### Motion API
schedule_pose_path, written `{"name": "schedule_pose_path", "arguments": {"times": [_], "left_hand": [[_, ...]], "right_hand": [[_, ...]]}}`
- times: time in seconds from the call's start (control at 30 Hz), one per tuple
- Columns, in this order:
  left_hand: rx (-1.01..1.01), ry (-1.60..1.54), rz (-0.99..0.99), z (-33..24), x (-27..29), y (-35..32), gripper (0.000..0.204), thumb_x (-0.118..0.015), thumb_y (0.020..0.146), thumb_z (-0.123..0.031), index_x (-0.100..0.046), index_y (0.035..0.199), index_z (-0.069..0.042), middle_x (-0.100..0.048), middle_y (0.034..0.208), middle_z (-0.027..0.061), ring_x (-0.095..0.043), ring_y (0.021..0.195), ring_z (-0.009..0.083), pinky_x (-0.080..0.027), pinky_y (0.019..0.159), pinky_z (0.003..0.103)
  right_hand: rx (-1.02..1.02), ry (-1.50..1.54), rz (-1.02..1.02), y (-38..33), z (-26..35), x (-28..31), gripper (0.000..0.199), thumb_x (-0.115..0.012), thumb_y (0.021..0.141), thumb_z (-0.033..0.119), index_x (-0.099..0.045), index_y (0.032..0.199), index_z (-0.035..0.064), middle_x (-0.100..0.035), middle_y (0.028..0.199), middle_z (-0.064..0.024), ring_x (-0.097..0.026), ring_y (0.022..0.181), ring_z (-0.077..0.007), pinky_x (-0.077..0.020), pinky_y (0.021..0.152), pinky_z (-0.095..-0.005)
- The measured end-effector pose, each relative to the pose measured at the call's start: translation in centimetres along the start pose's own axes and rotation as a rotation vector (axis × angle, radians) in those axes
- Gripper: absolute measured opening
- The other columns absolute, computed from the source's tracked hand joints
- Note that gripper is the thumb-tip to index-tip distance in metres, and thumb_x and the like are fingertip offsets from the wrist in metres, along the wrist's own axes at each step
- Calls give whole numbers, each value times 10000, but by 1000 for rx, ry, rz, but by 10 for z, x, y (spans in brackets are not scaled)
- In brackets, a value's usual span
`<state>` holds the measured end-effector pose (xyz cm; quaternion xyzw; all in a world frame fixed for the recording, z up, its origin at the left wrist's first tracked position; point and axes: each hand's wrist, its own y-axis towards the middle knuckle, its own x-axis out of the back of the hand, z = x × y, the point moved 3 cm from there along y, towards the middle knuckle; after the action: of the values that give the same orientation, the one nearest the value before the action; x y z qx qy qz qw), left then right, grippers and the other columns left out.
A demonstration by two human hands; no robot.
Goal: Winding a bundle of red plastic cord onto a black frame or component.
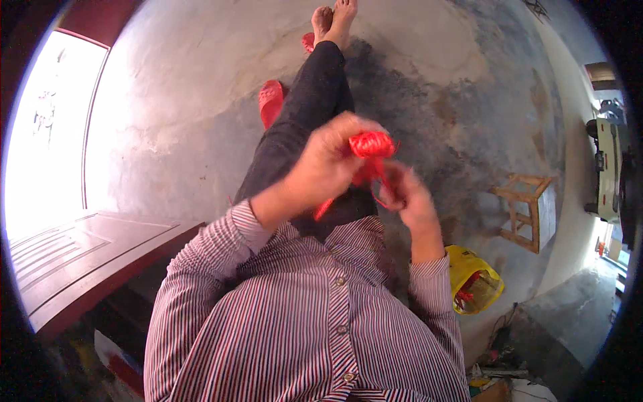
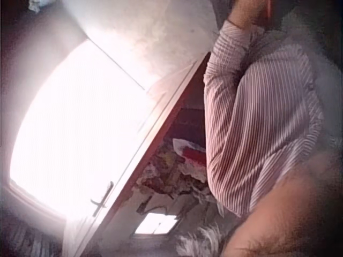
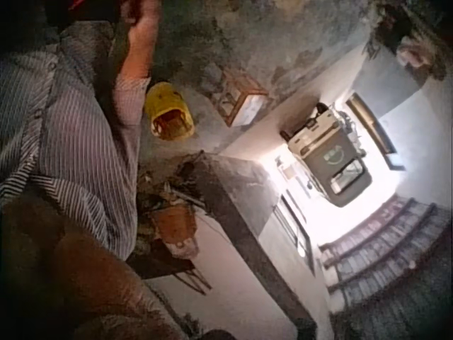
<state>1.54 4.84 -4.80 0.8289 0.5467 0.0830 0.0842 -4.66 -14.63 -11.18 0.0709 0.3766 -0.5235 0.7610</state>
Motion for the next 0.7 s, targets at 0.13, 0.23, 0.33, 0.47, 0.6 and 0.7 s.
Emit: {"name": "schedule_pose_path", "arguments": {"times": [0.13, 0.23, 0.33, 0.47, 0.6, 0.7], "left_hand": [[-284, 778, -32, 17, 26, 25, 345, -623, 654, 75, -641, 975, -49, -583, 976, 108, -581, 973, 298, -472, 860, 367], [-93, 1215, 333, 48, 12, 26, 336, -608, 675, 30, -631, 1000, -52, -591, 969, 133, -590, 953, 338, -486, 839, 408], [247, 879, 296, 67, 3, 17, 377, -623, 697, -27, -585, 1072, -37, -598, 1049, 186, -599, 935, 381, -488, 834, 423], [180, 669, 146, 67, 4, 9, 341, -658, 710, -66, -594, 1042, -25, -602, 1035, 185, -605, 925, 368, -493, 833, 413], [-148, 709, 8, 53, 3, -3, 340, -720, 704, -121, -609, 1002, 0, -620, 968, 161, -616, 896, 336, -496, 836, 393], [241, 313, 130, 63, -7, -16, 400, -750, 727, -145, -607, 1064, 16, -654, 939, 160, -644, 872, 268, -507, 814, 351]], "right_hand": [[121, -411, -214, 33, 32, 25, 379, -622, 873, 282, -589, 1175, 54, -572, 800, 3, -526, 664, -118, -426, 604, -235], [291, -1150, -320, 57, 21, 15, 382, -688, 783, 176, -612, 1133, 45, -598, 948, -41, -572, 802, -173, -475, 716, -290], [359, -1504, -333, 68, 4, 7, 369, -724, 736, 182, -633, 1069, 51, -563, 1168, -90, -504, 1129, -297, -428, 952, -403], [459, -1605, -340, 55, 16, 8, 368, -735, 729, 186, -634, 1052, 41, -569, 1171, -94, -518, 1112, -308, -424, 954, -400], [471, -1101, -583, 9, 59, 6, 313, -718, 762, 136, -631, 1031, 2, -564, 1236, -74, -528, 1126, -215, -396, 975, -334], [593, -642, -437, -22, 78, -15, 403, -658, 793, 131, -587, 1178, 33, -532, 1279, -122, -502, 1178, -247, -365, 1017, -373]]}}
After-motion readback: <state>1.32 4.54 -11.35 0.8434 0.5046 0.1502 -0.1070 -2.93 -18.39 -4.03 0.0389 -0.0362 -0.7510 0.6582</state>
